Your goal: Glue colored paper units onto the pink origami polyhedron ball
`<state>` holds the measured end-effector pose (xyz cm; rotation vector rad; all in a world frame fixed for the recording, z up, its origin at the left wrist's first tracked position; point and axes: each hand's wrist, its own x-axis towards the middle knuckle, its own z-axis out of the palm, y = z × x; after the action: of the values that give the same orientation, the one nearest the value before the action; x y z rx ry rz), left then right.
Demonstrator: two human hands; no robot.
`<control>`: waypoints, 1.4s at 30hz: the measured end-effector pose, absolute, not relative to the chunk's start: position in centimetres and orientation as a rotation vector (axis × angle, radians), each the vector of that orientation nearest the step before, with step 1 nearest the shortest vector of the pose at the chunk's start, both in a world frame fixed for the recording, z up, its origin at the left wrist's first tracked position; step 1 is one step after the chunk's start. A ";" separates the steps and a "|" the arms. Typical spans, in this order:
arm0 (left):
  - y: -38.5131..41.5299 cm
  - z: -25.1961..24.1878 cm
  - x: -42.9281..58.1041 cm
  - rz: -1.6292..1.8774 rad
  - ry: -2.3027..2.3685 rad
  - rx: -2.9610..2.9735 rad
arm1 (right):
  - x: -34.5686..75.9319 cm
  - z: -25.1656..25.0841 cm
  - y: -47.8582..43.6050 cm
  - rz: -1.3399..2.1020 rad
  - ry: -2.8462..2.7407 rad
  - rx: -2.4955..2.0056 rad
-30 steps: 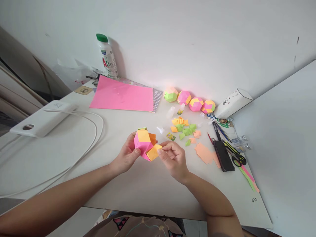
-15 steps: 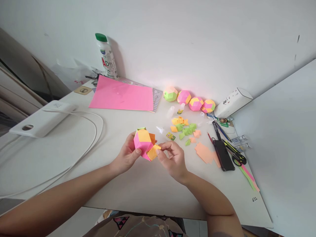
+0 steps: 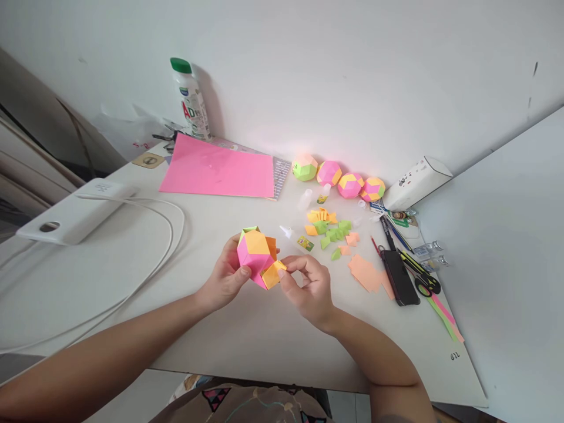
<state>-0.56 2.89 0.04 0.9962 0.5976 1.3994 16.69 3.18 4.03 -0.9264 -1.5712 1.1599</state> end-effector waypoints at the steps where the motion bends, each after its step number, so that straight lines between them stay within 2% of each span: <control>1: 2.9 0.1 -0.6 1.396 0.595 1.004 | 16.7 4.0 3.2 1.174 -1.564 -0.929; 16: 2.8 -0.1 -0.7 1.386 0.611 1.021 | 16.8 4.3 3.6 1.370 -1.479 -1.001; 42: 2.9 -0.2 -0.8 1.387 0.610 1.117 | 16.9 4.3 3.4 1.371 -1.538 -0.850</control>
<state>-0.78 2.86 -0.23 1.1169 0.6097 1.3868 16.92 3.45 4.33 -0.8495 -1.5381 1.3706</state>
